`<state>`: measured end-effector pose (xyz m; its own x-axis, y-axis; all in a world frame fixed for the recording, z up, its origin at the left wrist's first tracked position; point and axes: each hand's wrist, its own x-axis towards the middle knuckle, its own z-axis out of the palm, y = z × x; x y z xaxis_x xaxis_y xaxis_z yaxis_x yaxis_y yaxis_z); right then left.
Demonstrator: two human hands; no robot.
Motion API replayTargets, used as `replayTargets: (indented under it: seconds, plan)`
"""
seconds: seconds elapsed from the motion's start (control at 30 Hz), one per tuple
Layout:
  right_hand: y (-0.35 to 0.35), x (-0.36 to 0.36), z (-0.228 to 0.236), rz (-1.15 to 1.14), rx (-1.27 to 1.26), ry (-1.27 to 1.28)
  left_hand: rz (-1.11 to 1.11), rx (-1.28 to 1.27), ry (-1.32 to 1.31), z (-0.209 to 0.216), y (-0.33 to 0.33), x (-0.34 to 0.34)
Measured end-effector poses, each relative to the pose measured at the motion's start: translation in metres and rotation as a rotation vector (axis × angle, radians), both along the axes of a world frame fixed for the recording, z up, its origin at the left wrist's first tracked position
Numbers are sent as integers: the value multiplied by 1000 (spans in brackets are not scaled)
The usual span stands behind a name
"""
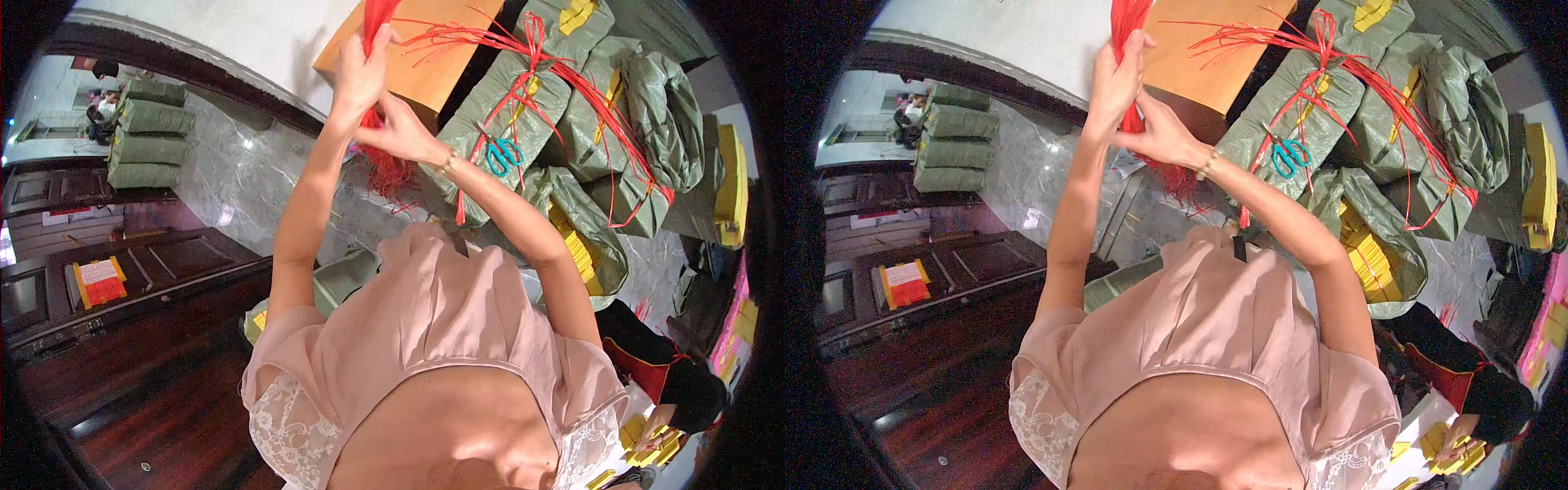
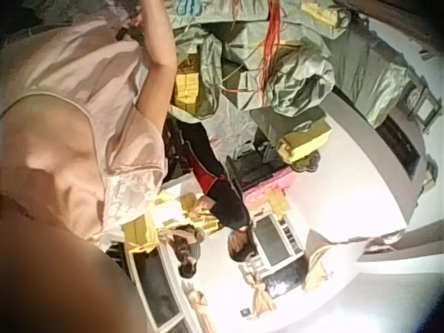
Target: The recorder is untangling and cutting red plastic tying strips to prepare them for securing large green bags of paper materials.
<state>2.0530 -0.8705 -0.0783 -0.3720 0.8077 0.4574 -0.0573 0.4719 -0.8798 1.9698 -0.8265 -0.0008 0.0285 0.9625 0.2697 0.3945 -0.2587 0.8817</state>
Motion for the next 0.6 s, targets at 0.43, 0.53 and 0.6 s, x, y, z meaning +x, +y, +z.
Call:
replayTargets:
  seconds: [0.43, 0.53, 0.6]
  plan:
    - [56, -9, 84, 1, -671, 634, -792, -685, -1244, -30, -87, -37]
    - [42, -20, 121, 183, -835, 711, -482, -1010, -1731, -59, -89, -17]
    - [27, -14, 137, 305, -755, 648, -368, -811, -1971, -73, -68, -23]
